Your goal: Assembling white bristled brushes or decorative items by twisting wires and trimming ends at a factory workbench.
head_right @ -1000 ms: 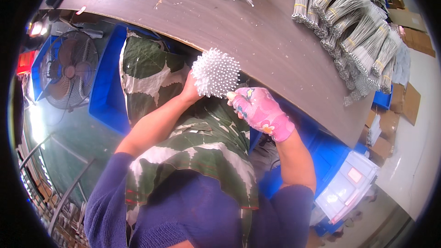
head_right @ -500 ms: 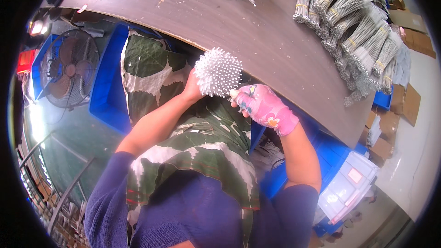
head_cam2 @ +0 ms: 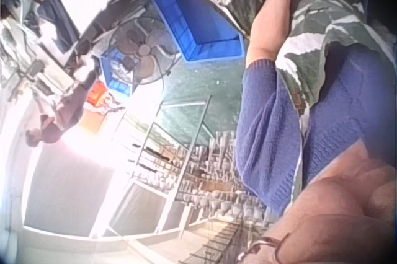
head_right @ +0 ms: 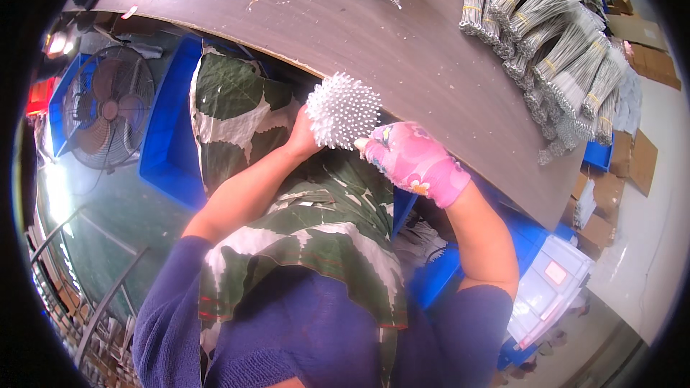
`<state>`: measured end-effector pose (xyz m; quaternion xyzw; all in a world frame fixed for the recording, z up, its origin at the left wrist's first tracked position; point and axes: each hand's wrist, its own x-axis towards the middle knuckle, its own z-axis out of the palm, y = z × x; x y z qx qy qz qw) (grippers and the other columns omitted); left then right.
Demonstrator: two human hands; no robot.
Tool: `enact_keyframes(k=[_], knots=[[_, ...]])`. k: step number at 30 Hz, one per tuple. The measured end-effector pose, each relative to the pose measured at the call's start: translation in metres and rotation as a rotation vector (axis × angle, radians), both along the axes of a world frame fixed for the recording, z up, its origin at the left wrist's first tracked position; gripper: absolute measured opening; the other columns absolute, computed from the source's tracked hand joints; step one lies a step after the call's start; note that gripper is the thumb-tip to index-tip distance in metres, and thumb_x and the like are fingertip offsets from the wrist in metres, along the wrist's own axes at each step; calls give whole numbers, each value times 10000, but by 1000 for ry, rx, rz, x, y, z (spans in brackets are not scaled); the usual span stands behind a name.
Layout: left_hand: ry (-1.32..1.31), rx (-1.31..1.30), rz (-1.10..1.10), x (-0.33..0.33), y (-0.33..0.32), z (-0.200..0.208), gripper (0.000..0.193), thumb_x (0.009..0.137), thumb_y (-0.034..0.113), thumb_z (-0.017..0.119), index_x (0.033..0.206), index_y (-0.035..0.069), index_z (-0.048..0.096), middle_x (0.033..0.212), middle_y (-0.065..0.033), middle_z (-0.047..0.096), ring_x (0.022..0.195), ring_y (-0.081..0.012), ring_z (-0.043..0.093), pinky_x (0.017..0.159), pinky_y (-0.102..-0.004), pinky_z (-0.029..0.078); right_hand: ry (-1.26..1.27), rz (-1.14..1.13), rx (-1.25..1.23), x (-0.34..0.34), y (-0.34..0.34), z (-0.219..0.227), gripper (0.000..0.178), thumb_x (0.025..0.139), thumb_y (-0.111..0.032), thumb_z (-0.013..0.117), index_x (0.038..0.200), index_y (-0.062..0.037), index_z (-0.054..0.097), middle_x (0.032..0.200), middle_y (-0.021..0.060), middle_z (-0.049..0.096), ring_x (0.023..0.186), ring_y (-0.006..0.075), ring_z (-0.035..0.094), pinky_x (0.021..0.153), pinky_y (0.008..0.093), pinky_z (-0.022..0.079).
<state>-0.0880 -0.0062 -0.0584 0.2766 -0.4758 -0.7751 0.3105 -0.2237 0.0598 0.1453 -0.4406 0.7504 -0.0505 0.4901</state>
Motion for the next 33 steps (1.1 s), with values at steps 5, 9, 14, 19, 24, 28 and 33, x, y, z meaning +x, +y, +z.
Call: enact_keyframes(k=[5, 9, 14, 19, 24, 28, 33], knots=[[-73, -102, 8, 2, -1, 9, 354, 770, 78, 691, 1106, 19, 598, 1056, -69, 665, 981, -129, 599, 861, -294, 468, -44, -49, -8, -1, 4, 0, 319, 895, -290, 571, 818, 9, 653, 690, 20, 611, 602, 92, 524, 573, 259, 443], [-133, -120, -18, 3, -2, 7, 373, 762, 87, 699, 1116, 28, 595, 1060, -72, 664, 983, -136, 602, 865, -301, 469, -211, -222, 116, -2, 2, 1, 313, 900, -295, 565, 844, 3, 646, 712, 9, 608, 609, 86, 521, 578, 253, 441], [-189, -269, -21, 3, -3, 11, 379, 763, 80, 695, 1125, 35, 592, 1068, -76, 659, 988, -144, 602, 871, -301, 467, -167, -174, 108, 0, 0, 0, 306, 898, -289, 567, 829, -1, 643, 706, 11, 603, 624, 85, 528, 585, 250, 439], [-21, 44, -14, -2, -2, -2, 369, 783, 60, 676, 1139, 26, 583, 1091, -64, 649, 1003, -127, 582, 885, -292, 459, 66, 140, -54, 2, -4, 6, 321, 898, -303, 558, 813, -8, 651, 691, 21, 602, 633, 95, 540, 584, 249, 437], [62, 110, -16, -2, 2, -3, 343, 799, 68, 664, 1125, -1, 584, 1092, -66, 645, 1011, -120, 575, 893, -290, 453, -208, -234, 23, -7, 0, 14, 345, 908, -324, 543, 812, -12, 655, 669, 8, 594, 605, 81, 526, 564, 241, 424], [-69, -77, -27, 0, 2, -4, 328, 794, 84, 667, 1102, -1, 593, 1073, -70, 653, 989, -124, 583, 872, -293, 462, -185, -242, 74, -6, -7, 12, 353, 913, -338, 539, 790, -28, 654, 640, -18, 571, 562, 54, 497, 531, 232, 400], [-120, -136, 4, -1, 2, -6, 338, 772, 107, 688, 1082, 7, 598, 1030, -82, 667, 955, -128, 599, 837, -305, 477, -159, -205, 141, -13, -13, 6, 360, 913, -350, 540, 763, -39, 644, 633, -16, 568, 531, 51, 484, 518, 226, 390]])
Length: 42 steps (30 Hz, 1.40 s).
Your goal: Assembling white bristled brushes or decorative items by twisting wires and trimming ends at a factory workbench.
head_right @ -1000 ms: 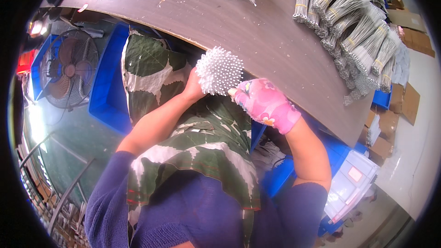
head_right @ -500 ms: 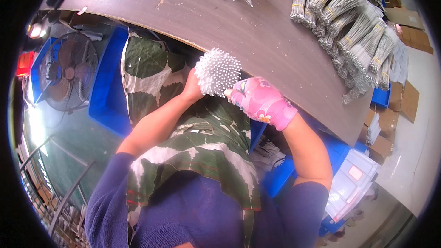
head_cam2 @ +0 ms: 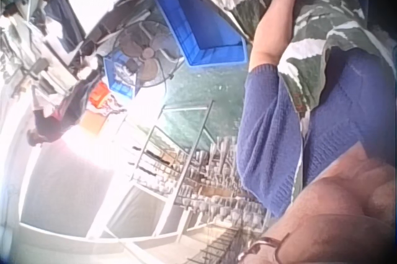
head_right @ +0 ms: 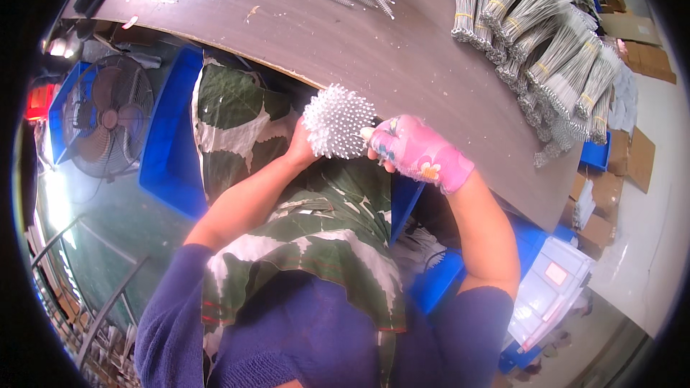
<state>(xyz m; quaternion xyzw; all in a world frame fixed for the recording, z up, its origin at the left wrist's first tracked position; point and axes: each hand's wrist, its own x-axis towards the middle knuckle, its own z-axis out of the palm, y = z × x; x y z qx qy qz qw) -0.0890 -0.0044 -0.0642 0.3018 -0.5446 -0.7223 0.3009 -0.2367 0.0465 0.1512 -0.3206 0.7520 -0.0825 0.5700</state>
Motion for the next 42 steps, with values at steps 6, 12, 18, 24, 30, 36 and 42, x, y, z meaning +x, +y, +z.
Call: enact_keyframes(k=[6, 12, 18, 24, 30, 36, 42], knots=[[49, 65, 24, -2, 0, -3, 345, 755, 118, 700, 1073, 23, 606, 1030, -99, 665, 966, -161, 616, 840, -311, 477, 27, 76, 18, -5, -7, -7, 389, 903, -379, 553, 747, -33, 639, 636, 4, 585, 535, 70, 494, 531, 240, 408], [-39, -85, 19, 0, -2, 3, 393, 724, 92, 713, 1099, 38, 609, 1069, -119, 649, 995, -219, 620, 865, -321, 468, 174, 273, 2, 2, -16, 3, 399, 896, -368, 544, 785, 3, 638, 645, 91, 601, 624, 192, 574, 645, 335, 459], [-40, -70, 46, 0, -2, 0, 416, 714, 95, 719, 1113, 49, 608, 1063, -124, 647, 996, -225, 618, 867, -324, 467, 221, 282, -147, 0, -8, -2, 410, 890, -402, 565, 743, -26, 639, 621, 10, 563, 568, 98, 498, 552, 275, 404], [-41, 3, 40, 0, 0, -5, 411, 724, 98, 709, 1117, 53, 600, 1059, -125, 648, 996, -243, 619, 865, -326, 467, 68, 96, -40, -1, -3, -2, 408, 895, -399, 561, 749, -27, 637, 604, -3, 543, 549, 87, 479, 540, 262, 388], [7, 91, 33, 1, 1, 8, 359, 753, 99, 695, 1095, 36, 604, 1034, -98, 663, 957, -168, 617, 843, -312, 472, 37, 59, -7, 2, -5, 6, 398, 901, -398, 550, 749, -40, 636, 560, -21, 514, 513, 70, 464, 501, 237, 373], [-50, -55, -27, 6, 2, 6, 281, 773, 95, 683, 1036, 13, 627, 979, -78, 679, 913, -113, 602, 812, -300, 479, 13, 21, 37, 4, -7, 13, 381, 902, -389, 547, 750, -52, 642, 553, -28, 519, 496, 52, 459, 472, 220, 356], [-123, -142, -33, 5, 1, 3, 286, 769, 89, 679, 1038, 10, 624, 986, -83, 682, 917, -132, 612, 818, -306, 477, 62, 108, -25, -2, -9, 6, 384, 890, -381, 561, 746, -32, 633, 589, -2, 543, 539, 69, 483, 505, 242, 391]])
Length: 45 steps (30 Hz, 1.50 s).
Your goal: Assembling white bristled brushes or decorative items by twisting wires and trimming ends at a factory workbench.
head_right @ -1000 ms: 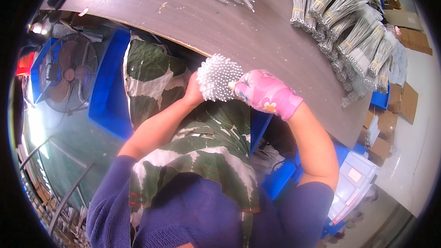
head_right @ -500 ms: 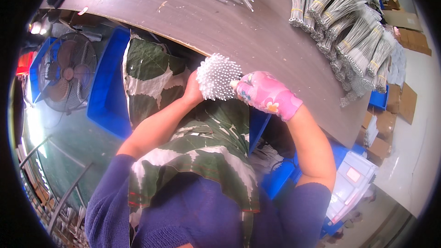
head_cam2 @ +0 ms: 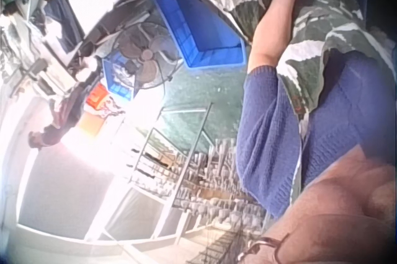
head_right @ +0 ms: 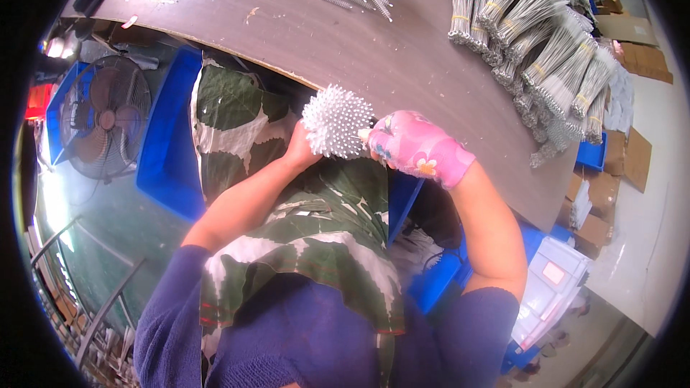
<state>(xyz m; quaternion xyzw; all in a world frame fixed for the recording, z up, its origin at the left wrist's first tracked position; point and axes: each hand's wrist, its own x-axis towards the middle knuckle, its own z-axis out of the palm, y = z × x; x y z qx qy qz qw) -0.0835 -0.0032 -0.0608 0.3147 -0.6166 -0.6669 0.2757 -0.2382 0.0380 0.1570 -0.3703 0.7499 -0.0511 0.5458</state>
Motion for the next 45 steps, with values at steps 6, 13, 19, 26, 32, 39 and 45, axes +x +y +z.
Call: enact_keyframes(k=[6, 13, 19, 26, 32, 39, 45], knots=[[83, 28, 26, -1, 0, -2, 317, 774, 89, 675, 1077, 18, 614, 1000, -88, 680, 942, -134, 612, 834, -304, 473, 72, 155, 40, 1, -16, 5, 374, 875, -362, 579, 733, -19, 629, 576, 13, 527, 545, 91, 481, 515, 263, 394], [82, 113, 14, 1, 0, 5, 324, 786, 64, 667, 1102, 24, 609, 1035, -70, 674, 963, -123, 604, 857, -293, 468, 162, 325, -17, 3, -15, 4, 381, 883, -360, 570, 751, -13, 658, 571, 43, 526, 564, 127, 494, 561, 303, 414], [22, 79, -6, 1, -2, 7, 361, 761, 75, 697, 1109, 41, 608, 1035, -79, 675, 961, -130, 611, 856, -297, 470, 340, 487, -107, 7, -9, -4, 372, 883, -360, 540, 803, -15, 654, 722, 186, 624, 732, 346, 613, 722, 406, 467], [44, 105, 40, 0, -5, 4, 405, 749, 129, 720, 1125, 45, 595, 1048, -99, 668, 977, -173, 626, 865, -313, 473, -206, -62, -55, -16, 7, -5, 375, 895, -364, 572, 814, -8, 659, 612, 16, 556, 560, 87, 518, 528, 250, 417], [140, 29, -166, -1, -12, 27, 441, 736, 127, 741, 1137, 29, 585, 1097, -99, 649, 1024, -162, 601, 898, -303, 457, -256, -357, -626, -17, 50, -39, 598, 748, -187, 754, 1256, -13, 493, 1061, 91, 580, 665, 98, 536, 538, 227, 447], [69, 10, -289, -3, -17, 24, 601, 617, 79, 791, 1163, 21, 548, 1083, -118, 633, 1013, -218, 601, 922, -332, 449, -65, -269, -992, 26, 51, -93, 915, 645, -102, 826, 1383, -29, 288, 1268, 121, 493, 1051, 194, 565, 907, 309, 468], [-7, -136, 33, -5, -4, 45, 639, 659, 130, 774, 1232, 40, 506, 1151, -152, 608, 1078, -269, 592, 942, -337, 439, -38, -442, -982, 49, 47, -95, 866, 645, -131, 838, 1340, 1, 338, 1237, 119, 514, 1107, 198, 536, 962, 329, 433]])
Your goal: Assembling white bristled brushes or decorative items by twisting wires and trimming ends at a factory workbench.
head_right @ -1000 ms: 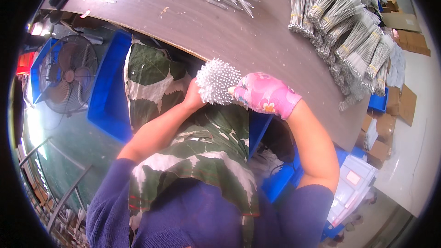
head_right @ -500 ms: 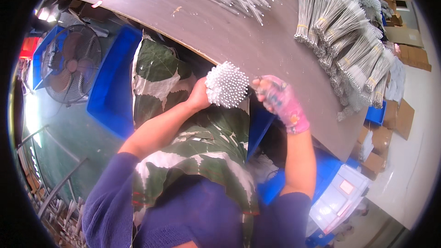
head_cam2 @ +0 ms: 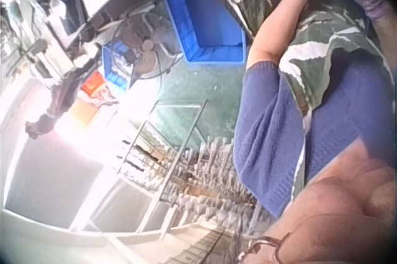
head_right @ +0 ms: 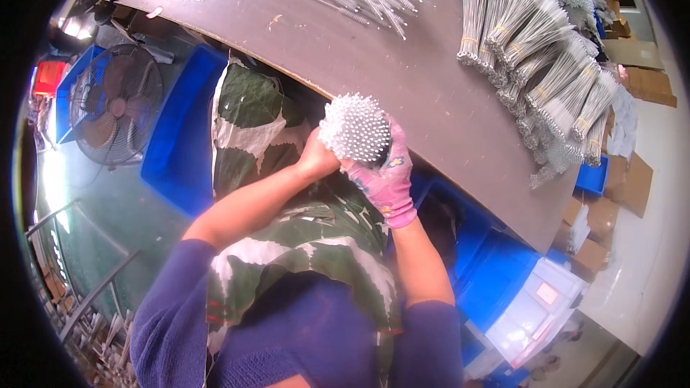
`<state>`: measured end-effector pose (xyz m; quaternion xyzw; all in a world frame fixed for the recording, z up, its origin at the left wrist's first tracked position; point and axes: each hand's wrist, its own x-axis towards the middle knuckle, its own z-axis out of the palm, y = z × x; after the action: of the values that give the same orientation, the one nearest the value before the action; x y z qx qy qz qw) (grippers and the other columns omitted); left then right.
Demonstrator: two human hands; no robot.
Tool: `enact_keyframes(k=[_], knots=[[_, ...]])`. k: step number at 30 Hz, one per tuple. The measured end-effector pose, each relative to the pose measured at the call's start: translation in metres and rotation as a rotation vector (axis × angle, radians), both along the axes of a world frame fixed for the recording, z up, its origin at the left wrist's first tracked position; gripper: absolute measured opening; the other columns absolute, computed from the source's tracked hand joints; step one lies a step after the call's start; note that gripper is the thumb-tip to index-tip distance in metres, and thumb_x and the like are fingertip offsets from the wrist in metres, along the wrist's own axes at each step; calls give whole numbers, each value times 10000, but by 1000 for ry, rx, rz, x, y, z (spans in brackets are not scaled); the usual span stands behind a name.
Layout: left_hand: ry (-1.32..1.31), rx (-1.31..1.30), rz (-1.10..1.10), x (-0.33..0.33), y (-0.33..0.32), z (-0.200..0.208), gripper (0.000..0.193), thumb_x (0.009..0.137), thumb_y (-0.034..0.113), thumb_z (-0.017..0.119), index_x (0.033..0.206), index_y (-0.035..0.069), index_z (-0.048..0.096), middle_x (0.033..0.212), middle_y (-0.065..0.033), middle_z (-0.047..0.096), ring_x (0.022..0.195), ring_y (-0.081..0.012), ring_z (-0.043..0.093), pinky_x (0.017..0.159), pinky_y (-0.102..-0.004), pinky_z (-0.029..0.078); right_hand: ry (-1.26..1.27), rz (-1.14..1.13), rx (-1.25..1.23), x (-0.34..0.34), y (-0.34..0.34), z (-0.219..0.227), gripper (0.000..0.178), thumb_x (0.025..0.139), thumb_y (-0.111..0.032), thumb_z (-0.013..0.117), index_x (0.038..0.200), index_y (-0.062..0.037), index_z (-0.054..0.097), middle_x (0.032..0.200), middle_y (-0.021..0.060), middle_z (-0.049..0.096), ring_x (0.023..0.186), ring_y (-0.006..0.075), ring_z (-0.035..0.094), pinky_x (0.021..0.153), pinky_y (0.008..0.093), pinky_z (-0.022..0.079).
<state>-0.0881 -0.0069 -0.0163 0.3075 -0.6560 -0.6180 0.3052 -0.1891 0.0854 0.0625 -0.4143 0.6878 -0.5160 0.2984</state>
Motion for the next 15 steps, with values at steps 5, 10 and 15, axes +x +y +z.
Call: enact_keyframes(k=[5, 10, 15], knots=[[13, -56, -58, 3, -12, -38, 344, 742, 123, 684, 1062, 19, 616, 995, -146, 671, 955, -235, 652, 820, -326, 494, 264, 109, 83, -1, 2, 6, 830, 665, -132, 797, 1347, 10, 346, 1260, 172, 515, 1149, 258, 532, 971, 349, 422], [70, -21, -18, -3, -9, -45, 212, 737, 94, 663, 930, 9, 645, 879, -131, 683, 830, -224, 666, 728, -321, 506, 14, -81, 156, -26, 9, 18, 403, 904, -74, 551, 1286, 12, 459, 1070, 104, 609, 755, 103, 576, 642, 222, 480], [-48, -170, -42, 0, -9, -52, 215, 754, 105, 654, 948, 14, 649, 884, -122, 684, 832, -219, 664, 737, -321, 507, -200, 58, 592, -43, 12, 75, 355, 954, -328, 507, 1123, -33, 607, 722, -12, 574, 560, 40, 461, 519, 191, 383]])
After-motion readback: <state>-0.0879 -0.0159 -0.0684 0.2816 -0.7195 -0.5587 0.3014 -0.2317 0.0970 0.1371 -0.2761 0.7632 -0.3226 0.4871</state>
